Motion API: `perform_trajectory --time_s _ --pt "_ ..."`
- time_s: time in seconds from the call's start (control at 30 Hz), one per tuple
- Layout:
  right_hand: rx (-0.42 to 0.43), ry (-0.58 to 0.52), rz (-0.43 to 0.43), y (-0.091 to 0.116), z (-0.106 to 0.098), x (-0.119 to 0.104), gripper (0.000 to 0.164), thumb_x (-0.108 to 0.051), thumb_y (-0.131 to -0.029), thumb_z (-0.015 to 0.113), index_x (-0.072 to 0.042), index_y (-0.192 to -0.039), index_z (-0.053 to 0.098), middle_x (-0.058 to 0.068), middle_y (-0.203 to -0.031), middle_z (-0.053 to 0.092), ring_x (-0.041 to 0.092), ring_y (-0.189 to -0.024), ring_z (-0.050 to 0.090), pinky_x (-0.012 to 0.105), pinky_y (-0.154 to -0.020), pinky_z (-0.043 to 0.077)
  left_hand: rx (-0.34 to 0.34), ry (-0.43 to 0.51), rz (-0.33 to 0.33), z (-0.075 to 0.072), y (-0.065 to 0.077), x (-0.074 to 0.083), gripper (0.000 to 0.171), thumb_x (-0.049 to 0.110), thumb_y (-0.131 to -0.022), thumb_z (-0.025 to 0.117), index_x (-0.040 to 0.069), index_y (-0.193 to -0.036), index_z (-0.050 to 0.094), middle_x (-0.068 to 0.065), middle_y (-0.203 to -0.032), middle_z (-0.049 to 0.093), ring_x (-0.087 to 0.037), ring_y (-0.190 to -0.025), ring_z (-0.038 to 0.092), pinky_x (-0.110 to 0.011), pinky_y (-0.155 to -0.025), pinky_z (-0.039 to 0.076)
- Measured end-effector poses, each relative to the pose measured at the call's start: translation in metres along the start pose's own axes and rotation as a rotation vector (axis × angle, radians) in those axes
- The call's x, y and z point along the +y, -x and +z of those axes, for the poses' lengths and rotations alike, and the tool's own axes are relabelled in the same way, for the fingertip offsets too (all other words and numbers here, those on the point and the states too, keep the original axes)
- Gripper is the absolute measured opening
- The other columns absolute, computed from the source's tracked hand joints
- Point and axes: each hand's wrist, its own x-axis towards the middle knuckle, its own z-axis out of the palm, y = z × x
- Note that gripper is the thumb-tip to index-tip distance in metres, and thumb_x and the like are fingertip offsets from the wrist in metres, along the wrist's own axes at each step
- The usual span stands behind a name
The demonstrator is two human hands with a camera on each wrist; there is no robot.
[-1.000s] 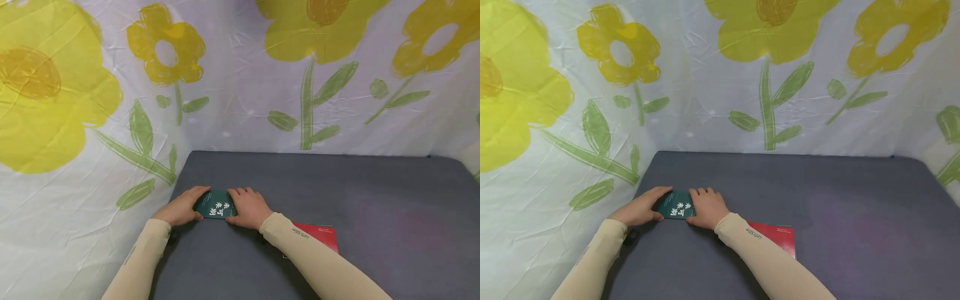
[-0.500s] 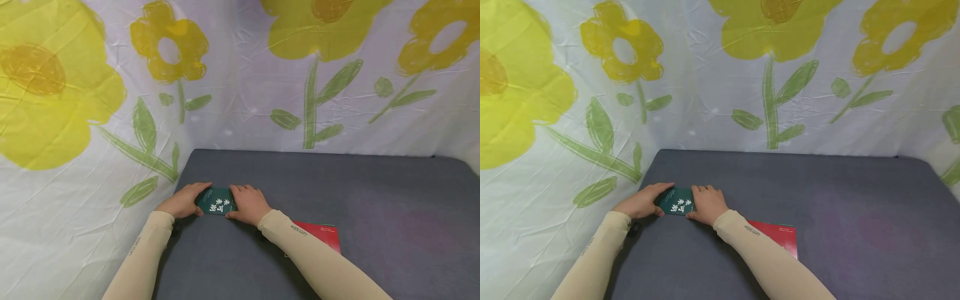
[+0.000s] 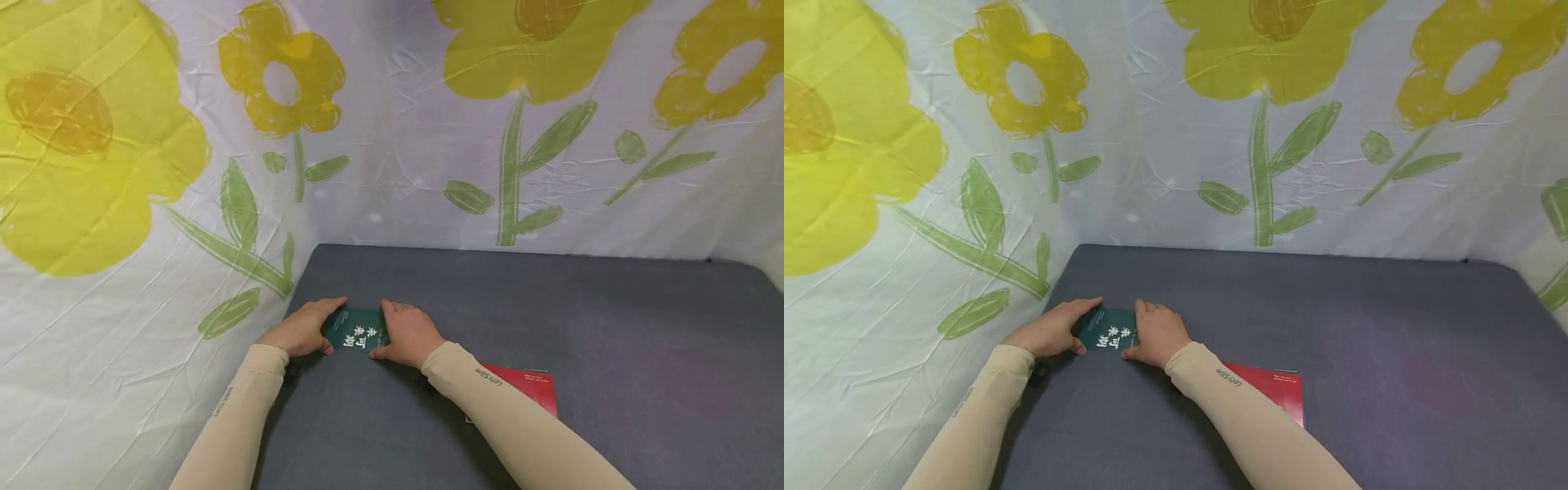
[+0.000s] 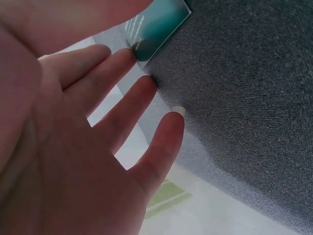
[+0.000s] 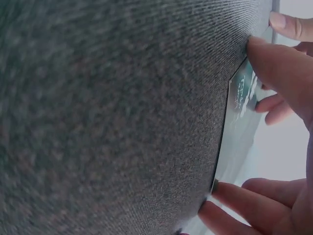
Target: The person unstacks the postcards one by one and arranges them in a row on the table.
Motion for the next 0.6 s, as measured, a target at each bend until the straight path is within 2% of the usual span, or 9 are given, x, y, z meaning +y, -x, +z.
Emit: perform_trajectory --time_s 0.3,0.4,0.5,0.6 --pt "-0.032 -0.052 0.022 0.0 -0.003 0.003 0.114 -0.059 -0.081 0.091 0.003 -0.161 0.039 0.019 -0.151 0.064 0.032 -0.128 0.071 0.043 -0.106 0.06 0.017 0.018 -0.014 0.0 0.0 0.001 0.109 0.005 -0.081 0.092 0.011 -0.171 0.031 -0.02 -0.173 0.038 -0.047 -0.161 0.033 -0.062 -0.125 0.039" --pt "-0.076 -0.127 0.021 0.006 -0.008 0.012 0.117 -0.057 -0.083 0.09 0.001 -0.166 0.033 0.019 -0.161 0.056 0.032 -0.139 0.064 0.044 -0.115 0.054 0.042 0.017 -0.013 0.002 0.001 0.001 0.109 0.006 -0.082 0.092 0.008 -0.171 0.03 -0.021 -0.174 0.036 -0.047 -0.161 0.033 -0.062 -0.126 0.037" --pt "-0.1 -0.195 0.027 0.025 -0.017 0.03 0.116 -0.056 -0.085 0.089 -0.004 -0.17 0.029 0.016 -0.17 0.046 0.032 -0.152 0.053 0.049 -0.124 0.045 0.118 -0.008 -0.013 0.008 0.005 0.003 0.109 0.006 -0.081 0.093 0.005 -0.17 0.03 -0.023 -0.173 0.037 -0.049 -0.159 0.035 -0.065 -0.125 0.037" --pt "-0.069 -0.206 0.037 0.057 -0.03 0.052 0.114 -0.059 -0.087 0.087 -0.009 -0.171 0.028 0.013 -0.173 0.041 0.032 -0.158 0.045 0.057 -0.13 0.036 0.237 -0.073 0.011 0.018 0.013 0.012 0.109 0.007 -0.08 0.095 0.002 -0.169 0.032 -0.023 -0.171 0.039 -0.05 -0.156 0.039 -0.071 -0.121 0.038"
